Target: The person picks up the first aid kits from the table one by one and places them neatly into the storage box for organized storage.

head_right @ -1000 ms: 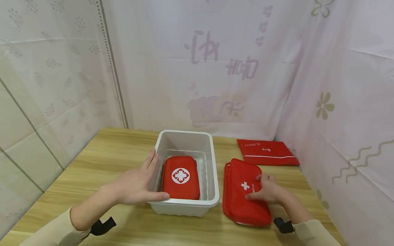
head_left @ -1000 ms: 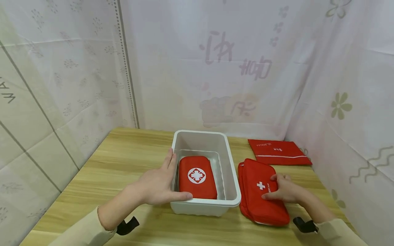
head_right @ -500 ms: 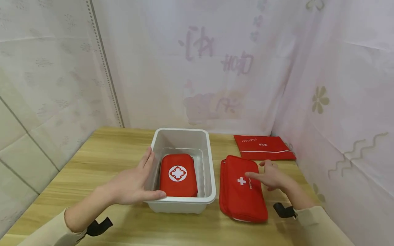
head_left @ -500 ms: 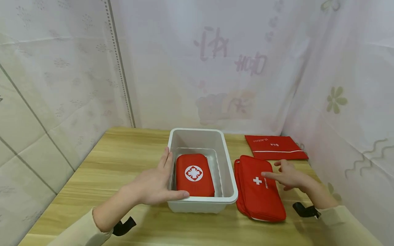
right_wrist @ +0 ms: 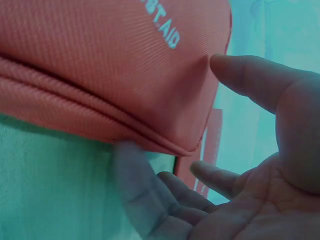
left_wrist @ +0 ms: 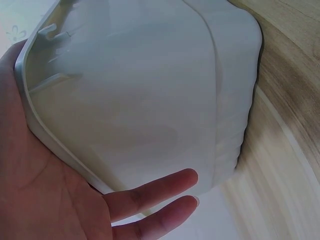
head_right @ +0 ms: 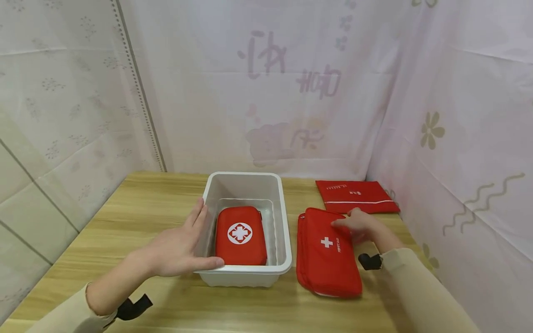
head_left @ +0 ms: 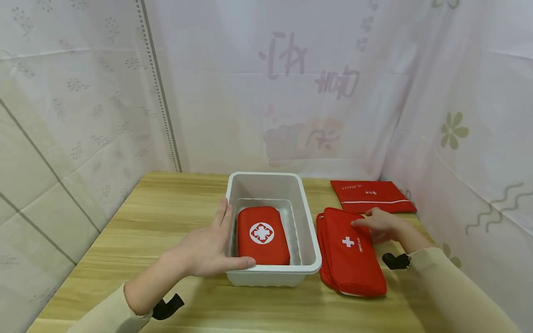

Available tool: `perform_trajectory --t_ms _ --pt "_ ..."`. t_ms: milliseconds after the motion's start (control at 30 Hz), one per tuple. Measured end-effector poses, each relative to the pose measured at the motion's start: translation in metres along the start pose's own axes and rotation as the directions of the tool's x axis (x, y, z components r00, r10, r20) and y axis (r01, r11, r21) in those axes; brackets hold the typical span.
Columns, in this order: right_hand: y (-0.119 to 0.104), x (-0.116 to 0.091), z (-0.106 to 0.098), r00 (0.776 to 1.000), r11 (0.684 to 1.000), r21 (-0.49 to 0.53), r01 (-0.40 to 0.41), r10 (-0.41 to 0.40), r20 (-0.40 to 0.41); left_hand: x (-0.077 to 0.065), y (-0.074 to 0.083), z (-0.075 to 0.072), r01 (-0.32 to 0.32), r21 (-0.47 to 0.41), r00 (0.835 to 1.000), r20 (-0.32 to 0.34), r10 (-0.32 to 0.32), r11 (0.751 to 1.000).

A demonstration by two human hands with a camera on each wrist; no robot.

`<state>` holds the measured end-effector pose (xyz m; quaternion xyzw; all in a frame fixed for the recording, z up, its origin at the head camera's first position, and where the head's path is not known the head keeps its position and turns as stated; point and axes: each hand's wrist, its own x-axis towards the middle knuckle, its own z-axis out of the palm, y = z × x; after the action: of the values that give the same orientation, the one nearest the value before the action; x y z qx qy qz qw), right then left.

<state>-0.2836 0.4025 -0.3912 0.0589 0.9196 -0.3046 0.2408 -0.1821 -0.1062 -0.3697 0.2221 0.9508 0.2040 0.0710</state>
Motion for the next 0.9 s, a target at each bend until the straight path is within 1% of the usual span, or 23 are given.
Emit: perform_trajectory --t_ms 100,200,333,500,600,733,800,900 --pt "0.003 0.003 0.000 1.000 1.000 -0.019 0.007 -0.008 -0.005 -0.001 0.001 -0.001 0.004 -0.001 1.000 0.000 -0.004 1.000" --pt "0.006 0.003 0.000 1.000 1.000 0.007 0.023 -0.023 -0.003 -0.001 0.002 0.000 0.007 -0.002 1.000 -0.001 -0.007 1.000" --pt "0.011 0.002 0.001 1.000 0.994 0.110 0.026 -0.026 -0.006 0.000 0.002 0.001 0.009 -0.005 1.000 -0.003 -0.009 1.000" --pt "0.013 -0.002 0.001 1.000 0.974 0.226 0.016 -0.017 -0.002 0.000 0.002 0.001 0.008 -0.002 1.000 -0.009 -0.008 1.000" --pt "0.013 -0.004 0.003 1.000 0.948 0.318 0.018 -0.021 0.007 -0.001 0.001 0.001 0.008 -0.006 1.000 -0.011 -0.008 1.000" --pt "0.013 -0.008 0.007 0.997 0.901 0.432 0.052 -0.071 0.028 -0.001 0.001 0.001 0.006 -0.013 1.000 -0.014 -0.006 1.000" --pt "0.013 -0.009 0.009 0.994 0.879 0.471 0.071 -0.103 0.042 -0.001 0.001 0.001 0.003 -0.016 1.000 -0.014 -0.004 1.000" --pt "0.016 -0.009 0.012 0.988 0.858 0.504 0.099 -0.144 0.051 -0.001 0.001 0.001 0.003 -0.020 1.000 -0.014 -0.004 1.000"
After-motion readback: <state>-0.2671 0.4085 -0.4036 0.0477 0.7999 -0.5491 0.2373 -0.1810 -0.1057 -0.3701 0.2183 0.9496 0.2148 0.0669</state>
